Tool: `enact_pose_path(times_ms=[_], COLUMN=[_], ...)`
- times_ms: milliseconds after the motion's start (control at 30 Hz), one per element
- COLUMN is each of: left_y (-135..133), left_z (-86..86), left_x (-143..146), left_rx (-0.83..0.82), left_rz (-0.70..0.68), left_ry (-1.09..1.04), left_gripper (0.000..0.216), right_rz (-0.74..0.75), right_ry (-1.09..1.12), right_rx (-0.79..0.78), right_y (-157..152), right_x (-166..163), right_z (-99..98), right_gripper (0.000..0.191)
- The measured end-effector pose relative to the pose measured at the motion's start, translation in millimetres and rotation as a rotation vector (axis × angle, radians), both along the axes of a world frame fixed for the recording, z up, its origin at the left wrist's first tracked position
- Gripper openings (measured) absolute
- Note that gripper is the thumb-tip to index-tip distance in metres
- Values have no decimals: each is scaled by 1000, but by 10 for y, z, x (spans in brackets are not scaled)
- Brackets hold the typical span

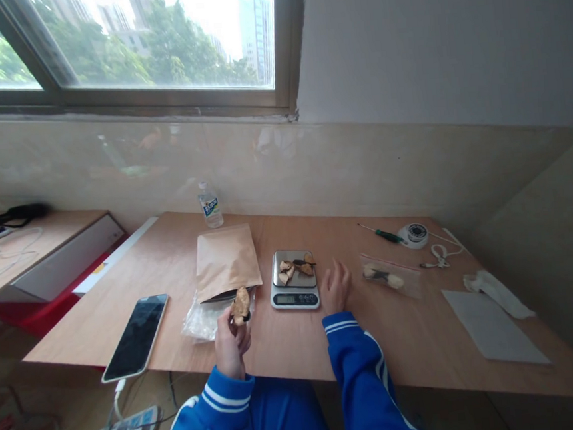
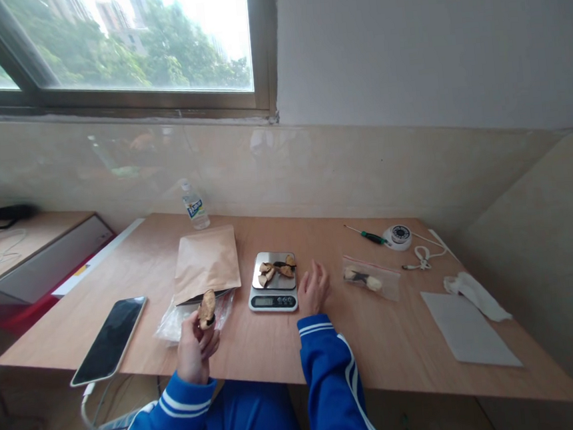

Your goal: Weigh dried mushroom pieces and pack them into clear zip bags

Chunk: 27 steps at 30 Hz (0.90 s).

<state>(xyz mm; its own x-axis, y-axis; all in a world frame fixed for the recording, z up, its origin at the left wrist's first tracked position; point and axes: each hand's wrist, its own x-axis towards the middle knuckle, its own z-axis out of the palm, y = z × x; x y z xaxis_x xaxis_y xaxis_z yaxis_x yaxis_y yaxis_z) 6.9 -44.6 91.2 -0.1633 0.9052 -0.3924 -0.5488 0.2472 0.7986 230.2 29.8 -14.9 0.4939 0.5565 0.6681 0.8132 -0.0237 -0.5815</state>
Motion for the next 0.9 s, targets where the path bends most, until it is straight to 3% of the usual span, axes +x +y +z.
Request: enact_pose_path(times_ms=[133,233,500,667,767,900], left_y=[5,2,24,28,31,42], left_z=[-9,-15,-40,-44,-54,-100], left_x=[2,5,-19,-19,-19,-27], left_rx=[-14,-27,-20,-15,-24,-36], left_rz=[-12,-28,-35,-40,-37,-46], left_ry=[25,36,40,67,89,112], left_gripper=[36,36,38,37,37,38], right_rz=[343,403,321,44,-74,-113], right_ry=[-242,-283,-107,102,139,99], right_rx=[-182,-219,38,182,180,126], right_y=[11,12,24,32,37,46], right_x=[-89,-104,-58,40,90,95], right_z=[-7,-23,-18,-9,-44,-81], right_gripper=[43,42,14,14,17,24])
